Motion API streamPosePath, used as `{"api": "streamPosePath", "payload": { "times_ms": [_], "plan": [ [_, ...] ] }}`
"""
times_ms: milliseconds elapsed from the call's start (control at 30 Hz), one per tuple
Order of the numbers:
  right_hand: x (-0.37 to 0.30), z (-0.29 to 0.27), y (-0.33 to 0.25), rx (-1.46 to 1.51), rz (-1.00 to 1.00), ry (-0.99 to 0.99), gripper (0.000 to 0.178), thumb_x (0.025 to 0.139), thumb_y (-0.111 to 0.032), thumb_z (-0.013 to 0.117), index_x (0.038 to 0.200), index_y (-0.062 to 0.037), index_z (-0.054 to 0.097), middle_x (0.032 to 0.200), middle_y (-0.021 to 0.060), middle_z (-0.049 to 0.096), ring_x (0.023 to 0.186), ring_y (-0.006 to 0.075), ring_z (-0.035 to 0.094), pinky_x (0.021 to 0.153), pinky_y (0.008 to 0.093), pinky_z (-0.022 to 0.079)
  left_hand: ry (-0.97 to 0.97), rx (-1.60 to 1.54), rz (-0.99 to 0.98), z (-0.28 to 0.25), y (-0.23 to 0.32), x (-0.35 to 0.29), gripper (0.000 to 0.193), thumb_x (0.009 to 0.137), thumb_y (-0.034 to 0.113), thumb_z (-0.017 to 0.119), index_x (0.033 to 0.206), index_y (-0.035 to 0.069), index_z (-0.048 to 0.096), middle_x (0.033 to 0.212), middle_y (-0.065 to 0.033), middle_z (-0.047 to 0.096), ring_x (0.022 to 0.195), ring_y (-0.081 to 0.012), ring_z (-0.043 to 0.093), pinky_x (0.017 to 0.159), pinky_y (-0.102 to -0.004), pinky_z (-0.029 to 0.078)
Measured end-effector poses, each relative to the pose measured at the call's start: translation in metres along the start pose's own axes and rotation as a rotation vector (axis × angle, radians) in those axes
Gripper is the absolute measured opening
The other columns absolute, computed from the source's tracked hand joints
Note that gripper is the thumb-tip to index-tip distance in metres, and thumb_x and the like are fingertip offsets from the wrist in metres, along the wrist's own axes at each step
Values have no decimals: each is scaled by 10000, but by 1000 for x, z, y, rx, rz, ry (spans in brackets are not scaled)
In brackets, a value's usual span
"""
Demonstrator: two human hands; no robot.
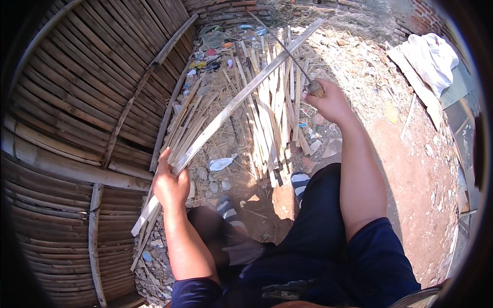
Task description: The person shaves a thin strip of bamboo using a machete, removing outer layers and smoothing the surface by hand.
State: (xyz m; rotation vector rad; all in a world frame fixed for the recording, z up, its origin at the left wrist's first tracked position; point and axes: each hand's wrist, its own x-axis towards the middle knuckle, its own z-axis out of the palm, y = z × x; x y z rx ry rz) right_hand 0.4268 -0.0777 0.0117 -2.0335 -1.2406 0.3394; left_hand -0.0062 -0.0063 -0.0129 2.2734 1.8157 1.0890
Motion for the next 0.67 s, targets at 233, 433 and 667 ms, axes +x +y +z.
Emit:
{"api": "streamPosePath", "payload": {
  "times_ms": [233,433,667],
  "plan": [
    [-42,21,-60,-199,-376,-388,420,860,-320,814,1177,-61,718,991,221,735,970,410,713,841,482,548,-82,-18,-47,7,13,-4,571,827,136,752,1390,121,662,730,-116,656,650,-279,670,658,-402,531],
    [-31,19,-60,-174,-359,-435,453,854,-322,812,1239,-94,736,1073,215,749,1046,391,724,909,493,559,-86,-4,-71,-6,6,-2,596,801,152,763,1391,155,674,796,-115,696,710,-309,713,682,-427,562],
    [8,6,13,18,60,27,703,889,-385,818,1498,-109,599,1369,257,679,1269,369,670,1082,442,512,-27,0,-21,-5,-2,-1,590,820,105,764,1402,115,666,744,-107,673,651,-261,670,667,-373,533]
  ]
}}
